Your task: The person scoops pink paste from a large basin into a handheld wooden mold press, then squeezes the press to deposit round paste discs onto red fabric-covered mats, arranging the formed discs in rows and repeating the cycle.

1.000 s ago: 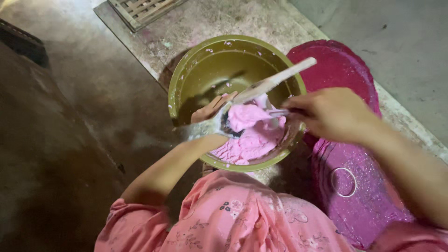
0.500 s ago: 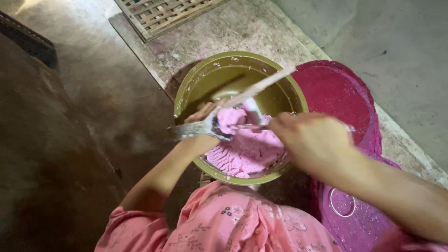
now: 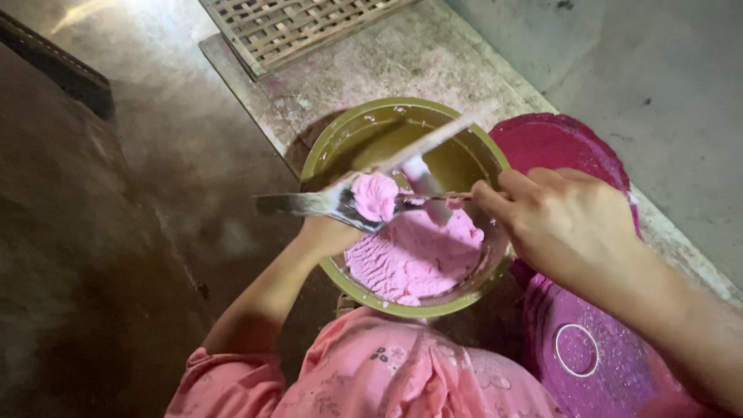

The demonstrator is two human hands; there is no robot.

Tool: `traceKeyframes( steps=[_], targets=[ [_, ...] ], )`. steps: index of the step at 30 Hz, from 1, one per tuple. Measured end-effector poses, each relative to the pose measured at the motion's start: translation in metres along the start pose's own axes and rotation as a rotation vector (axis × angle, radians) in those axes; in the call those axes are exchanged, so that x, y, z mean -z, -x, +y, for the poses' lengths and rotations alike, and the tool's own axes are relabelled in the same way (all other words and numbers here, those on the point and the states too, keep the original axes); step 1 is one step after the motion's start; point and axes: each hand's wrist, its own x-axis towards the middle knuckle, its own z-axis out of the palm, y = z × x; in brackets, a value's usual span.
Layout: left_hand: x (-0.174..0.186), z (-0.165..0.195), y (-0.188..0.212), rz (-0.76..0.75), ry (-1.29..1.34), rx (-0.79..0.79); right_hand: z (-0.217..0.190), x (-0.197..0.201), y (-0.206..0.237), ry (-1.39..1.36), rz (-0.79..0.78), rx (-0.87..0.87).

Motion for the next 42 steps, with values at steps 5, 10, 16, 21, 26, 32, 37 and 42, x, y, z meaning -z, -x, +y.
traceKeyframes(
  steps=[5,10,16,21,26,32,37,42],
  targets=[
    [-0.038,0.004,-0.005,-0.087,-0.225,-0.207,-0.039,-0.015,-0.034,0.029,0.093,0.202],
    [-0.034,0.008,-0.003,-0.125,-0.261,-0.152,-0.041,-0.009,-0.034,-0.216,0.046,0.177],
    [-0.004,0.011,-0.013,-0.035,-0.37,-0.172,-0.018,0.026,0.002,0.091,-0.205,-0.037],
    [-0.036,-0.002,-0.009,-0.019,-0.285,-0.314,-0.062,-0.047,-0.03,0.161,-0.043,0.145],
    [-0.033,-0.014,-0.004,0.003,-0.397,-0.084,-0.046,-0.052,-0.016,-0.217,-0.029,0.034],
    [-0.011,-0.007,-0.018,0.281,-0.278,0.047,-0.022,-0.044,-0.004,-0.752,0.251,-0.263],
    [-0.026,-0.009,-0.034,0.31,-0.594,-0.074,-0.079,-0.132,-0.023,-1.17,0.337,-0.293],
    [-0.007,-0.011,-0.04,0.307,-0.555,-0.142,-0.066,-0.161,0.006,-1.238,0.223,-0.251]
  ],
)
